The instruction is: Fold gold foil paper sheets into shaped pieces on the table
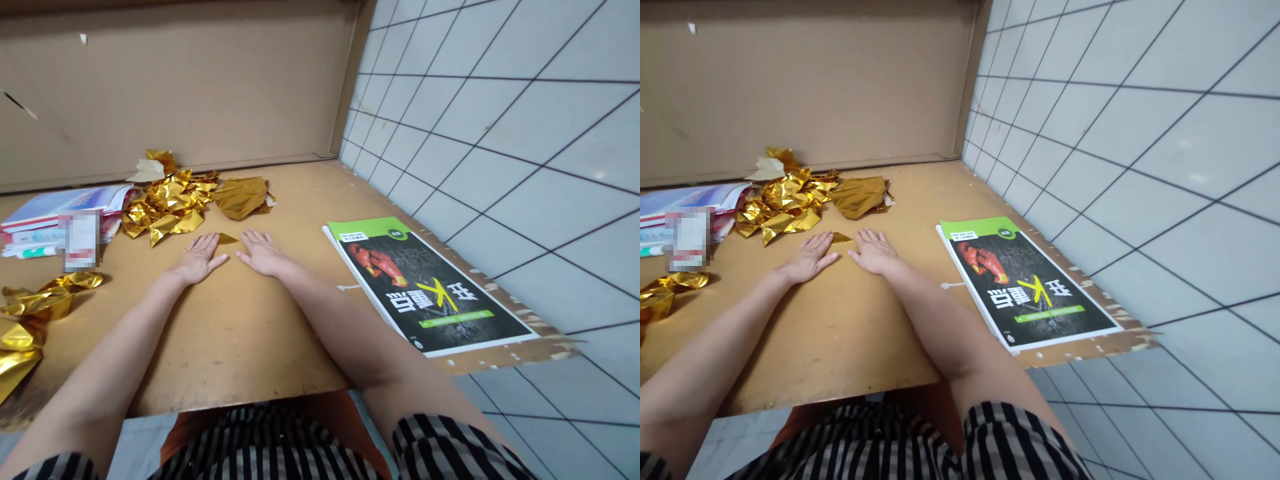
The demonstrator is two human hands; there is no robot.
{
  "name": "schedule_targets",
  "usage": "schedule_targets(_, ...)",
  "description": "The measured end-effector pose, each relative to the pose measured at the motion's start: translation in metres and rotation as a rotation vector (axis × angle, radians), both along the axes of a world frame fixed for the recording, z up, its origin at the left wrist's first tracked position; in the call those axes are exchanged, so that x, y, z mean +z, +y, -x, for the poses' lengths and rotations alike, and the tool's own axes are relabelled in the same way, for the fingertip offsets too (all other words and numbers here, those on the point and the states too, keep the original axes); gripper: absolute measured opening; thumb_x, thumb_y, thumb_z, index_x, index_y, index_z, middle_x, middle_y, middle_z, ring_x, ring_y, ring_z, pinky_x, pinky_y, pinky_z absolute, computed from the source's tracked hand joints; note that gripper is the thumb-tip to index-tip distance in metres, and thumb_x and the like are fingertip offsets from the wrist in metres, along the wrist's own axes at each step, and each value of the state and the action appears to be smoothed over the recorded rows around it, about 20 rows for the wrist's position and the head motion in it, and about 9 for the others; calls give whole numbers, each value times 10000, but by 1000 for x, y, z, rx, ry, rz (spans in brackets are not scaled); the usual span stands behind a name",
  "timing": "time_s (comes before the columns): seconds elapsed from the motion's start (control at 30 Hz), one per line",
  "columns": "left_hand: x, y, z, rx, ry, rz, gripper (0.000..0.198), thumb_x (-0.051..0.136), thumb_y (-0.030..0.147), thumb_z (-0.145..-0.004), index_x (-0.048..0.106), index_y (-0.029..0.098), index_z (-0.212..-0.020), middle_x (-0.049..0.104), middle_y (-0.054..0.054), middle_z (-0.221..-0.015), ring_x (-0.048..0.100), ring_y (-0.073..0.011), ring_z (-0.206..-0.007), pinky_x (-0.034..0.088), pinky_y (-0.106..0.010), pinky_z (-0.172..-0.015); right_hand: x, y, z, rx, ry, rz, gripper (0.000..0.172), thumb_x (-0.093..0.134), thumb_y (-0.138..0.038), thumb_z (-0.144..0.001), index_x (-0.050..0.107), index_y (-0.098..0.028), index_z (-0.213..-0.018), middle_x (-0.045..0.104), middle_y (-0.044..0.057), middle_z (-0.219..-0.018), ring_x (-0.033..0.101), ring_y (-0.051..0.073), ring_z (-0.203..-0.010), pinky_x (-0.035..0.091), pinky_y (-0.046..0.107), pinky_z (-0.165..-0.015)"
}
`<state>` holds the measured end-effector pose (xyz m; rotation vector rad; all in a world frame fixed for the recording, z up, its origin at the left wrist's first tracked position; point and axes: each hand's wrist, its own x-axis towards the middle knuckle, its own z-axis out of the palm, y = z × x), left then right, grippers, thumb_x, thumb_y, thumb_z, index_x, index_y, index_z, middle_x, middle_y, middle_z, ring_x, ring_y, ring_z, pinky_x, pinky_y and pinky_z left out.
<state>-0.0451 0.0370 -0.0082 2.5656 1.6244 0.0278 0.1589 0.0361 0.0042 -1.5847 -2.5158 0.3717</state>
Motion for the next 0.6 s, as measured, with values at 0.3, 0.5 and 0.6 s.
schedule_targets(0.3, 1, -6, 4, 38, -15, 10, 774, 221, 607, -943, 244, 76, -1506, 223, -147, -1580, 171, -269, -1471, 145, -435, -1195, 8, 1, 7, -10, 2, 31, 685, 303, -477, -943, 276, -86, -1504, 239, 129, -1587, 184, 262, -1474, 165, 427, -1195)
schedule_targets(0.5, 2, -4, -22, -102, -103, -53, 653, 308, 490, -954, 235, 168, -1517, 267, -108, -1579, 196, -248, -1466, 183, -429, -1185, 19, 5, 42, 114, 112, -7, 735, 238, -596, -942, 304, -120, -1498, 280, 109, -1579, 207, 261, -1469, 170, 410, -1192)
schedule_targets(0.6, 2, -5, -29, -79, -115, -43, 631, 301, 437, -953, 224, 172, -1520, 245, -99, -1588, 176, -250, -1471, 188, -431, -1185, 14, 7, 52, 93, 134, -15, 725, 198, -592, -954, 304, -123, -1496, 305, 111, -1571, 217, 248, -1466, 181, 408, -1188)
